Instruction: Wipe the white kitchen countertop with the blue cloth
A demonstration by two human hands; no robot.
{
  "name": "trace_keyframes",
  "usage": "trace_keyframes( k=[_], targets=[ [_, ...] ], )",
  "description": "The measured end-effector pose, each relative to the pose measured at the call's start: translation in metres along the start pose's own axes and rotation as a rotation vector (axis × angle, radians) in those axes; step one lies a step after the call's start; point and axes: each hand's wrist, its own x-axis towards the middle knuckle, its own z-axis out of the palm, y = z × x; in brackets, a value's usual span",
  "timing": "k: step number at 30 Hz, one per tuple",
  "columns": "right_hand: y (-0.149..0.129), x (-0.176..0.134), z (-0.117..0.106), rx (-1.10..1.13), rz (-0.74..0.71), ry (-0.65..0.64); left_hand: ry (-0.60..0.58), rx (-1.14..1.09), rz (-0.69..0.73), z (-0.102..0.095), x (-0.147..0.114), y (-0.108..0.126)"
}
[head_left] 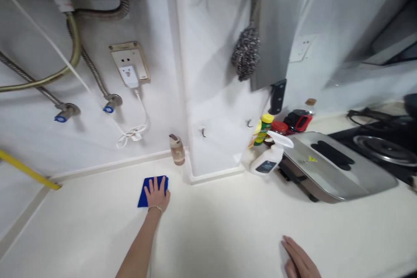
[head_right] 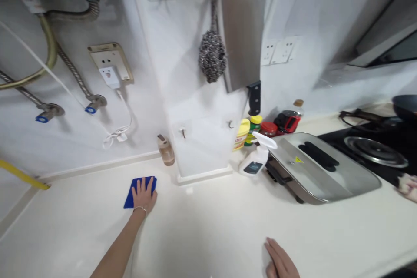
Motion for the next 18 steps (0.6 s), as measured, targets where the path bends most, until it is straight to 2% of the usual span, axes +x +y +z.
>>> trace_keyframes(
  k=[8, 12, 18],
  targets=[
    [-0.018, 0.005, -0.011, -0.014, 0.008, -0.027, 0.013, 0.049, -0.051, -0.013, -0.104, -0.004],
    [-0.013, 0.003, -0.012, 0.007, -0.022, -0.027, 0.028, 0.088, -0.085, -0.019, -0.159, 0.006],
    [-0.008, 0.001, -0.011, 0.069, -0.08, 0.007, -0.019, 0.103, -0.113, -0.033, -0.233, 0.025]
  ],
)
